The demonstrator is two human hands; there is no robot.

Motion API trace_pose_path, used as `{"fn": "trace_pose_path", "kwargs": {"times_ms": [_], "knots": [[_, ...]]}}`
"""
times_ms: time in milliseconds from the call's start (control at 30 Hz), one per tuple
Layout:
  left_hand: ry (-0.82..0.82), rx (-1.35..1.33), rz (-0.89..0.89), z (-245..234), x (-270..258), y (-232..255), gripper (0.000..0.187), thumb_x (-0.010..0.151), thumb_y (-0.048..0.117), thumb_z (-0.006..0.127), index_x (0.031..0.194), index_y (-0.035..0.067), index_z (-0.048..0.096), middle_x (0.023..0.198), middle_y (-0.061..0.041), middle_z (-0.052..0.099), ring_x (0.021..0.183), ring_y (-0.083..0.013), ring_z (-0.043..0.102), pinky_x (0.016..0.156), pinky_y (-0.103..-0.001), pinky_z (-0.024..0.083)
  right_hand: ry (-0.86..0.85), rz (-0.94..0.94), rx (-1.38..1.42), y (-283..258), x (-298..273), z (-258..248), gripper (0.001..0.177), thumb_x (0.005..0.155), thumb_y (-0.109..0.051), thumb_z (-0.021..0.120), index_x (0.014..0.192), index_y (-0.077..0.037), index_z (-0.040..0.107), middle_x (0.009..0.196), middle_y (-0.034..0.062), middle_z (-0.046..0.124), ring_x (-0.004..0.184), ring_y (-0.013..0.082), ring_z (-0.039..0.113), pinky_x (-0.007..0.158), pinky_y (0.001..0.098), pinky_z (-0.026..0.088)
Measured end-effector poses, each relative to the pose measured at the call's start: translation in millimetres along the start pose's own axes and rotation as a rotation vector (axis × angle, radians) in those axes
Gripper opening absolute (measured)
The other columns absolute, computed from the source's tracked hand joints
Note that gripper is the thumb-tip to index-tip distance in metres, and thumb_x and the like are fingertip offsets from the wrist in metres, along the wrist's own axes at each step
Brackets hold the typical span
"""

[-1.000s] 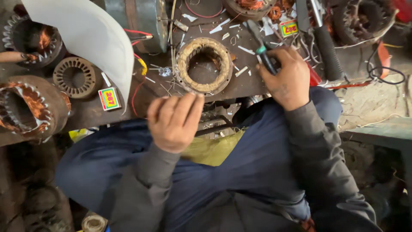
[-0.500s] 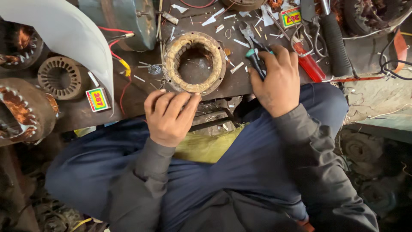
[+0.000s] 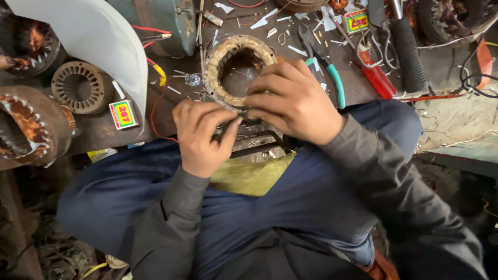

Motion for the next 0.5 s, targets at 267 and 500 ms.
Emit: {"fn": "trace_pose_path", "kwargs": {"times_ms": [267,500], "knots": [[0.011,0.071,-0.04,-3,-4,-3,0.028,0.09,0.011,0.085,0.113,0.012,0.069,0.108,-0.004,0.065,0.099,-0.0278,0.059,0.097,-0.046,0.042,-0.024,0.34,0.168,34,17,24,0.013,0.094,-0.008,0.074,0.099,-0.005,0.063,0.093,0.0103,0.069,0.092,0.0286,0.067,0.083,0.0421,0.05],[-0.022,0.35,0.201,4,2,10,0.024,0.093,0.01,0.077,0.117,0.01,0.075,0.111,-0.005,0.064,0.102,-0.0241,0.06,0.101,-0.046,0.047,0.23,0.514,0.638,34,-7,28,0.012,0.113,-0.006,0.055,0.121,0.002,0.053,0.11,0.0109,0.071,0.099,0.0136,0.071,0.09,0.0287,0.059]]}}
Point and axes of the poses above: each hand's wrist, its own x-axis towards the middle knuckle, its own z-axis out of the palm, y = z × x, the point moved 5 cm from there along x, towards the middle knuckle
